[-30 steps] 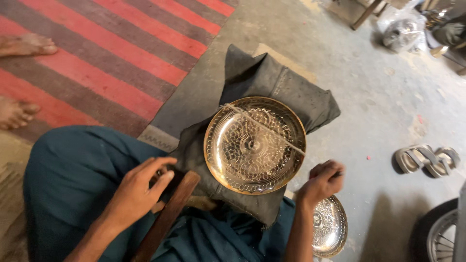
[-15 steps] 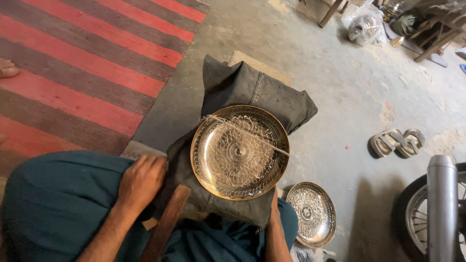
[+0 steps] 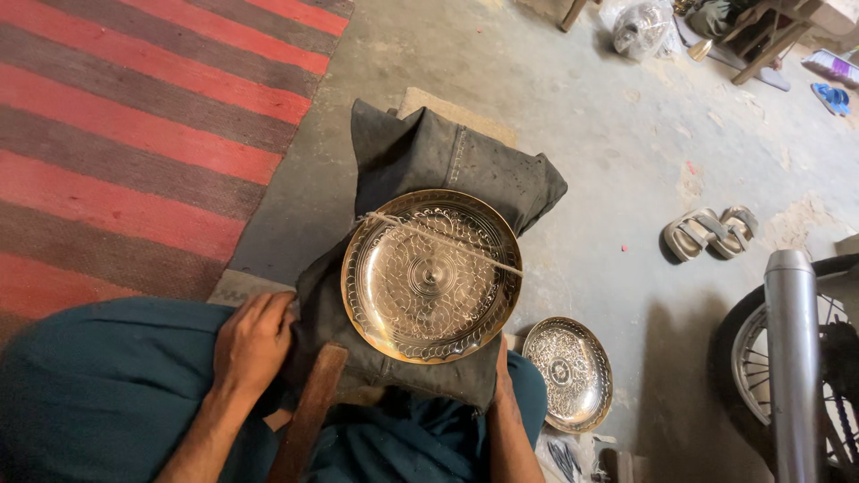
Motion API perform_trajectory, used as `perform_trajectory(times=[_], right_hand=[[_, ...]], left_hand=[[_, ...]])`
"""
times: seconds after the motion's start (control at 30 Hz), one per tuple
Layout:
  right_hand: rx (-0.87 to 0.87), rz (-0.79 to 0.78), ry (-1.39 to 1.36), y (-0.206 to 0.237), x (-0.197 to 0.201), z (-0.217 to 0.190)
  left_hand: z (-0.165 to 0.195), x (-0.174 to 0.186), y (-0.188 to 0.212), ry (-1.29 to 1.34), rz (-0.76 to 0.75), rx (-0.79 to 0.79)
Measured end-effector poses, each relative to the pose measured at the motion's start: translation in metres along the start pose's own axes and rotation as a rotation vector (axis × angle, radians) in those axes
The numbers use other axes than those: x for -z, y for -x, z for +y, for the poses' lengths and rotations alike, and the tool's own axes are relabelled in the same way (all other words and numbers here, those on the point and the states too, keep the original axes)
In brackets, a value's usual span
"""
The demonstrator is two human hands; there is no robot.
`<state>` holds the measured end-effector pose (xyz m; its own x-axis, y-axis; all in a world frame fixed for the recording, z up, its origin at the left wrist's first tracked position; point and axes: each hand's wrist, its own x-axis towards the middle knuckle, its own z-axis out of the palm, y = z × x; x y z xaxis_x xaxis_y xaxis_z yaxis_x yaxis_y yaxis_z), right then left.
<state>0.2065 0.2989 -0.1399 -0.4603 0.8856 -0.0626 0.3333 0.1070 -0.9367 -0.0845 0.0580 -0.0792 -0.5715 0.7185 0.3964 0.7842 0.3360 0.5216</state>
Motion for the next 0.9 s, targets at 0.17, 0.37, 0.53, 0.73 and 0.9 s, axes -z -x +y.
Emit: perform_trajectory(times=[0.17,0.37,0.53,0.73,0.9], right_hand=[[-0.013,0.014,-0.02,0.005,-0.001,-0.01],[-0.055,0.062,-0.193,0.002,-0.003,-0.015],[-0.071,0.148,-0.17,-0.002,0.003,-0.028],[-0.037,0.13,0.272,0.004,0.003,-0.038],[-0.273,0.12,-0.683,0.001,-0.002,-0.019]], left_hand=[[0.005,0.007,-0.002,0.228,0.079,0.077],[0.028,0.028,-0.016,0.403,0.234,0.141],[0.065,0.03,-0.036,0.446,0.078,0.041],[0.083,0.026,-0.041,0.463,-0.028,0.009],[0.08,0.022,-0.039,0.498,-0.103,0.086]])
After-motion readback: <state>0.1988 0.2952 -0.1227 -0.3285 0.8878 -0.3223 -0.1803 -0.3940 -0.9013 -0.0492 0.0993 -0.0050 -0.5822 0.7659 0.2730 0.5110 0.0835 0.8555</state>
